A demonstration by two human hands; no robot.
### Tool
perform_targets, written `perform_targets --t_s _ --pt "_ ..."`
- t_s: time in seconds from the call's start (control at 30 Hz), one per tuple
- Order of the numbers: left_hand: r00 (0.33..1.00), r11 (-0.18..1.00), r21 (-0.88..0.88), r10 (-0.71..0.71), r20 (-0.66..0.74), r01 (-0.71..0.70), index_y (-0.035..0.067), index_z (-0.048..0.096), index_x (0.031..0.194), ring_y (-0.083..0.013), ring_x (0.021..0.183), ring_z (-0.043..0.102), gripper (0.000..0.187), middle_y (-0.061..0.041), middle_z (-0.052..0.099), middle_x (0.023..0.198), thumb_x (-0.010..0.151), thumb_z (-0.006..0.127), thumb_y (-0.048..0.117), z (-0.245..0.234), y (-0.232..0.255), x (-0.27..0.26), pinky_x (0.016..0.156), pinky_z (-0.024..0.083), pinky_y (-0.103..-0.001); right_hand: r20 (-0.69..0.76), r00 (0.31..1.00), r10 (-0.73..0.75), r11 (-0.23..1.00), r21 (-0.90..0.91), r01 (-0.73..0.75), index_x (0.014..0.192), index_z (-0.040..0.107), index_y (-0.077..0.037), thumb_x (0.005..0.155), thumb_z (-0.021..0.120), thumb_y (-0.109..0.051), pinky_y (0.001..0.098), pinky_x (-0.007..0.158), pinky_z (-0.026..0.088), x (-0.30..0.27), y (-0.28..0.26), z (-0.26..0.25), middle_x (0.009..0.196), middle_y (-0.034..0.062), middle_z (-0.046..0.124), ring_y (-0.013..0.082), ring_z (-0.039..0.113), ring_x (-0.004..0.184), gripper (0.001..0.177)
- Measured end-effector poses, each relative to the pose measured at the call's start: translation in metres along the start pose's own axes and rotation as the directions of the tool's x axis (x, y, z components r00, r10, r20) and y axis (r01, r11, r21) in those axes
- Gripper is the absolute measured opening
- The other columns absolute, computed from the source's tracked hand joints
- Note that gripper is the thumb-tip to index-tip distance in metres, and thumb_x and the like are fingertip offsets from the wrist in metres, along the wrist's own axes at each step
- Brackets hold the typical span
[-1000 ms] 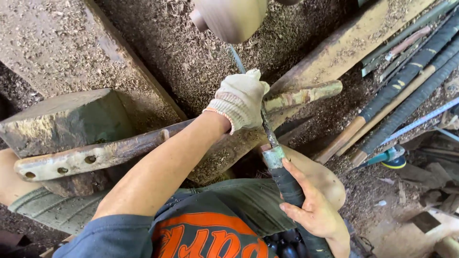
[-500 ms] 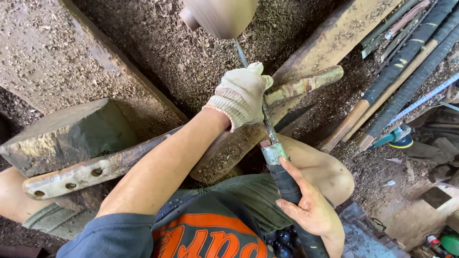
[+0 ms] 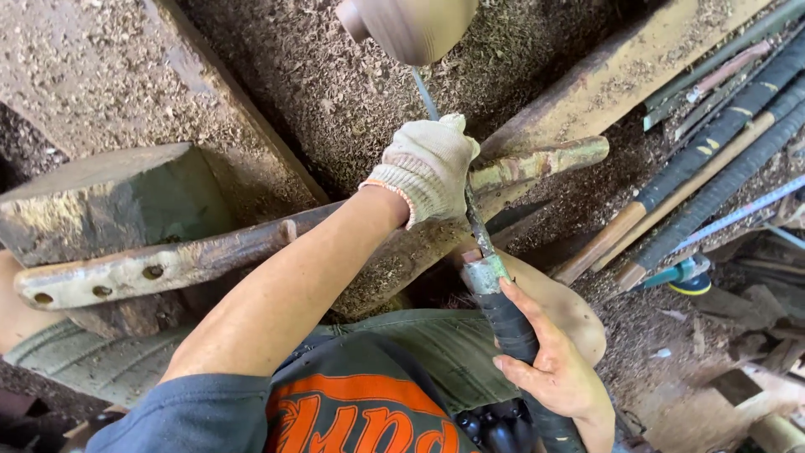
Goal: Using a lathe and hand tools to shape a wooden object.
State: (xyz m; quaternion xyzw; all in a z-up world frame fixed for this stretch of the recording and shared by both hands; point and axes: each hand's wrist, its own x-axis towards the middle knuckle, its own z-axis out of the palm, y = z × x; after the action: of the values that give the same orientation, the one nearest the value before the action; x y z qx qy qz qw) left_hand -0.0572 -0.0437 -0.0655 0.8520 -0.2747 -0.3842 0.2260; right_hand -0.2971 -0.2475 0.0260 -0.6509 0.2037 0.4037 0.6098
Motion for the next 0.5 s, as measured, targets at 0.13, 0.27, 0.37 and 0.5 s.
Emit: perform_targets --t_s 0.13,0.27,0.37,0.5 --pt "1.000 1.000 0.028 -0.015 0.006 0.015 0.012 0.075 0.092 -0.0394 0.091 0.069 0.037 -0.021 0.064 0.103 0.063 0.085 0.033 -0.004 0.003 -0.002 0.081 0.057 -0.046 0.049 0.985 0.168 0.981 0.085 -0.172 0.161 0.028 -0.019 0.076 0.074 0.011 0.0237 0.057 0.052 0.002 0.004 -0.014 0.109 0.0065 0.058 0.0095 0.055 0.075 0.101" --pt "0.999 0.996 0.082 -0.033 0.004 0.032 0.008 0.077 0.089 -0.0367 0.090 0.070 0.032 -0.020 0.066 0.102 0.068 0.082 0.032 0.003 0.003 0.002 0.078 0.059 -0.043 0.104 0.986 0.131 0.981 0.128 -0.144 0.161 0.025 -0.019 0.076 0.073 0.013 0.0224 0.056 0.050 0.005 0.010 -0.026 0.109 0.0059 0.058 0.0079 0.056 0.074 0.102" --pt "0.999 0.996 0.088 -0.027 -0.037 0.030 0.009 0.078 0.089 -0.0359 0.089 0.071 0.030 -0.018 0.067 0.098 0.068 0.080 0.030 0.006 0.003 0.001 0.078 0.059 -0.043 0.118 0.986 0.121 0.983 0.124 -0.136 0.161 0.026 -0.017 0.076 0.074 0.011 0.0239 0.055 0.052 0.008 0.016 -0.033 0.105 0.0075 0.060 0.0095 0.058 0.068 0.101" --pt "0.999 0.994 0.097 -0.052 -0.015 0.054 0.009 0.078 0.091 -0.0352 0.088 0.071 0.033 -0.018 0.067 0.098 0.067 0.082 0.033 -0.002 0.008 -0.001 0.076 0.059 -0.044 0.139 0.988 0.068 0.991 0.103 -0.083 0.161 0.025 -0.016 0.076 0.074 0.010 0.0245 0.055 0.054 0.012 0.019 -0.040 0.106 0.0076 0.060 0.0098 0.060 0.067 0.101"
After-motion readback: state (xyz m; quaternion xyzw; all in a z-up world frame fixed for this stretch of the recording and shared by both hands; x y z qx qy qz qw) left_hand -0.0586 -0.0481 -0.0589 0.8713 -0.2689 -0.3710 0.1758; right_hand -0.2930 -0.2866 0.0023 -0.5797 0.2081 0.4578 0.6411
